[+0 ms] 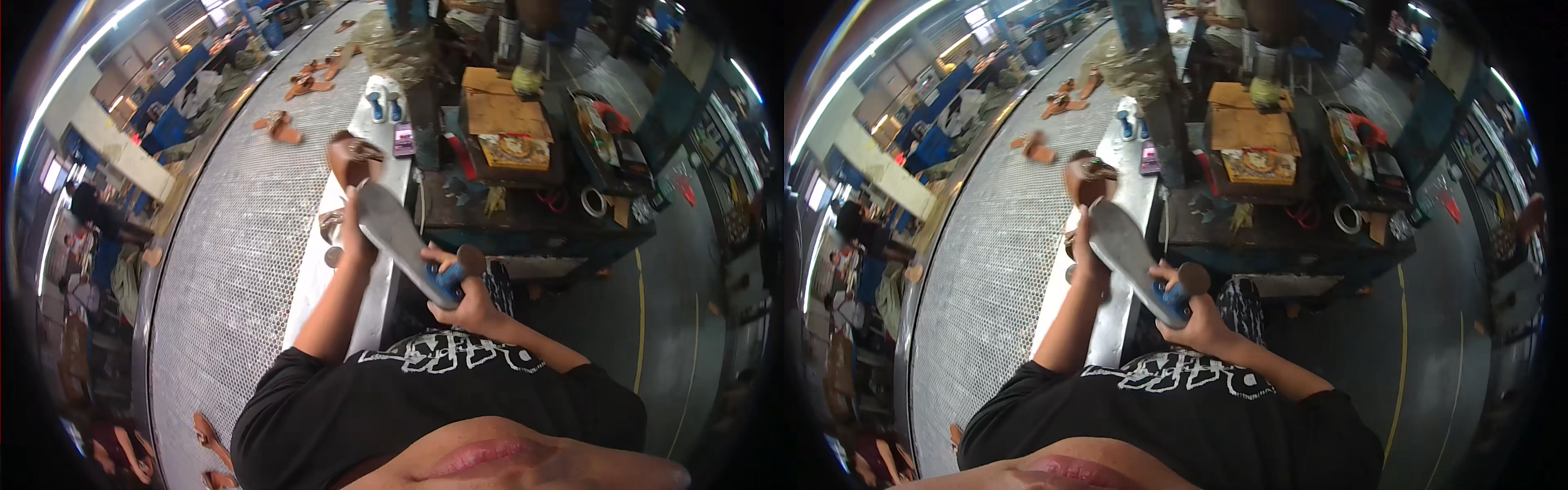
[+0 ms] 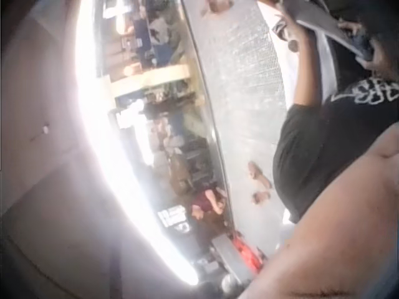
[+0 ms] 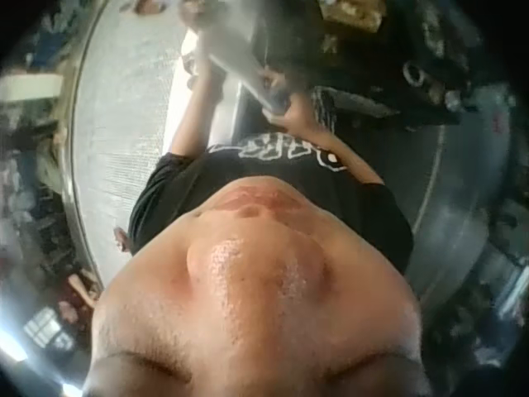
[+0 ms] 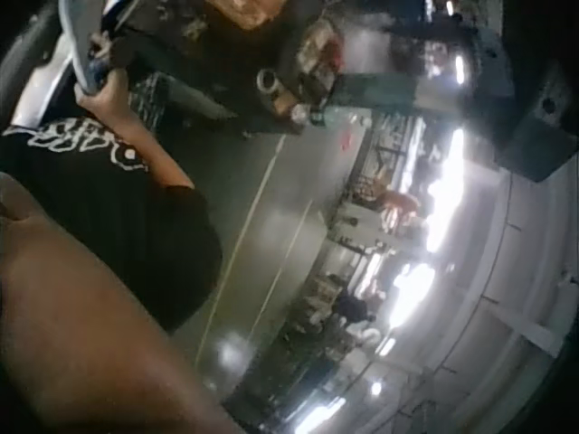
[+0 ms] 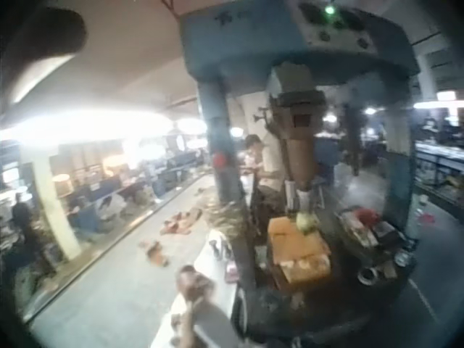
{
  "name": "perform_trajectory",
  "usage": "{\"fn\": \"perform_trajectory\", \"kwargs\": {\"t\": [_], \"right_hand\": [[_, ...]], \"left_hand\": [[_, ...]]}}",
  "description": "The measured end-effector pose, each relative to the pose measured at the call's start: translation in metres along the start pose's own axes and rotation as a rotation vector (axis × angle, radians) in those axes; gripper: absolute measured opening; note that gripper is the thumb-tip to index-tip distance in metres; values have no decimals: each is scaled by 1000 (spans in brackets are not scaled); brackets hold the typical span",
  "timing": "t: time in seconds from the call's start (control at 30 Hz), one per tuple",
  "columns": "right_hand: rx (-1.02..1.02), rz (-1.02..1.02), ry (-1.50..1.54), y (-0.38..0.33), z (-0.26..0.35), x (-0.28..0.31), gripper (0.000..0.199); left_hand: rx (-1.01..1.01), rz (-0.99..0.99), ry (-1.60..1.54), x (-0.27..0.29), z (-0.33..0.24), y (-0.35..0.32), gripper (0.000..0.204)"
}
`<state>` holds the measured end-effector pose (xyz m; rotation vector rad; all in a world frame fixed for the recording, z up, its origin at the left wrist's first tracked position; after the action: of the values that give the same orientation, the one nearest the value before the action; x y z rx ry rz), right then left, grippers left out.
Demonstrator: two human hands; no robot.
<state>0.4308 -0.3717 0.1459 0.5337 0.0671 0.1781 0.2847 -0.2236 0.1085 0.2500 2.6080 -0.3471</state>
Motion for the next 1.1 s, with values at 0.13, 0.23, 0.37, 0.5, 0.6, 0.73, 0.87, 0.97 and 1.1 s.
{"fn": "perform_trajectory", "kwargs": {"t": [0.13,0.23,0.37,0.5,0.6,0.73,0.87,0.97,1.1], "right_hand": [[95,-279,-157,4,-4,50,57],[173,-439,-373,20,-5,97,61],[129,-502,-716,96,-51,182,74],[-96,-498,-1013,146,-105,261,79],[-303,-453,-1043,138,-128,264,82],[-234,-477,-1048,143,-124,251,71],[-101,-537,-944,148,-114,231,69],[-13,-552,-1124,144,-117,247,68],[-238,-498,-1071,160,-153,284,69]], "left_hand": [[-52,373,487,-85,83,-30,49],[-90,548,1016,-107,46,-25,62],[-155,547,853,-92,21,-19,55],[-193,709,909,-86,55,-40,48],[-107,658,904,-41,82,-70,42],[-42,597,1001,16,103,-76,38],[-215,643,1092,9,77,-83,38],[-333,597,1103,10,74,-93,38],[-192,561,1062,31,79,-109,36]]}}
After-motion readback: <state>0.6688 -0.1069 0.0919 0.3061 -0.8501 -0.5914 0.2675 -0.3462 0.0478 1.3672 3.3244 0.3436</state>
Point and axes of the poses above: each hand's wrist, its own y-axis towards the middle knuckle, its own x-axis out of the back of the hand, z = x × y, the point moved 9 cm from there along y, towards the middle knuckle, and after that the axes turned 12 degrees about y, right-handed, at the moved point
